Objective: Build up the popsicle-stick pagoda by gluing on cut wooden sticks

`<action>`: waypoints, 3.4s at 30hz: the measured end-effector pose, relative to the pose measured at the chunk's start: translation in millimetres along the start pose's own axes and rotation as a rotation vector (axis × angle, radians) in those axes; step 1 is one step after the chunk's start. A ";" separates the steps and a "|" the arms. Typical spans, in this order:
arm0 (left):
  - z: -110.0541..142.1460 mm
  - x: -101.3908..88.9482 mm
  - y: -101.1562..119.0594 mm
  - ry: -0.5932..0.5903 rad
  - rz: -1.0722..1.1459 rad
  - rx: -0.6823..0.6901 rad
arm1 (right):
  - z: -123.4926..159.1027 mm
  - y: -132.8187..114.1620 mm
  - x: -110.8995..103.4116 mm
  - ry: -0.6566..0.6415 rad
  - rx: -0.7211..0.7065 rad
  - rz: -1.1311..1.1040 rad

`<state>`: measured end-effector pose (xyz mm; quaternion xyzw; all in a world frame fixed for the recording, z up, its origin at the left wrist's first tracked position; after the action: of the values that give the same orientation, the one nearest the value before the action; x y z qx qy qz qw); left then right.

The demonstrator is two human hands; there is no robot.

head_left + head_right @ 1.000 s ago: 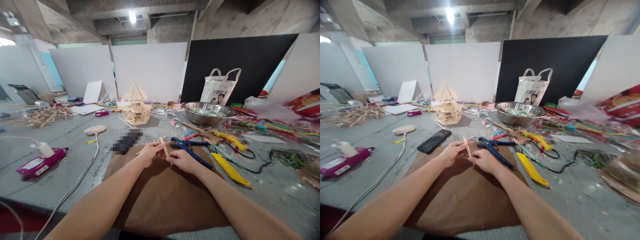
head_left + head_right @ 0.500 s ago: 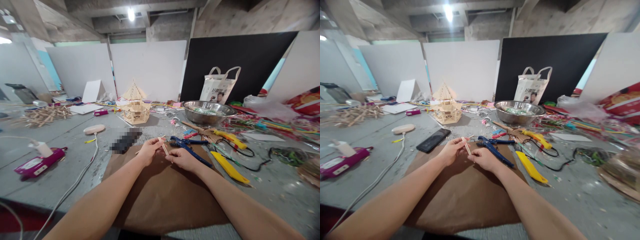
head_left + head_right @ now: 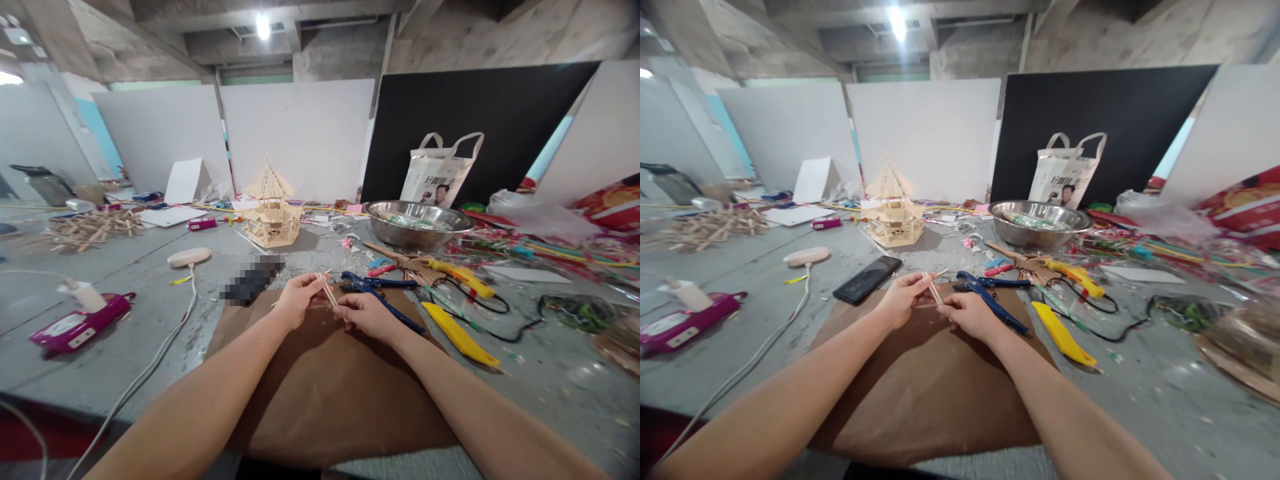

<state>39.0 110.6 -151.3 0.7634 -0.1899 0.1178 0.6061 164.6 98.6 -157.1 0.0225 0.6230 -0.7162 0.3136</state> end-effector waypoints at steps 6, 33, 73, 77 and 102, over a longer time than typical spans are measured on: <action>0.7 0.9 1.2 0.002 -0.002 0.000 | -1.3 2.4 3.5 -0.066 0.041 -0.060; 0.1 1.1 -0.9 -0.038 -0.053 -0.013 | -1.2 3.0 4.8 -0.106 0.086 -0.099; -3.1 -6.2 10.2 -0.010 -0.216 0.030 | -1.3 1.4 -20.7 0.264 0.018 -0.311; -0.9 -5.1 2.6 -0.133 -0.290 -0.064 | -0.8 4.2 -30.2 0.310 0.034 -0.537; 23.7 20.3 -11.7 -0.459 -0.194 -0.380 | 0.5 0.7 -23.7 0.137 0.085 -0.755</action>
<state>61.2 86.9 -158.9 0.6577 -0.2666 -0.1535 0.6876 184.1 108.1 -147.6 -0.1480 0.5766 -0.8033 -0.0158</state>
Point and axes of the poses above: each hand's wrist, its own z-axis away from the middle knuckle, its own x-axis out of the palm, y = z × x, the point moved 6 cm from there along -z, towards the middle knuckle, and after that the axes turned 15 degrees about x, right-handed, at the moved point
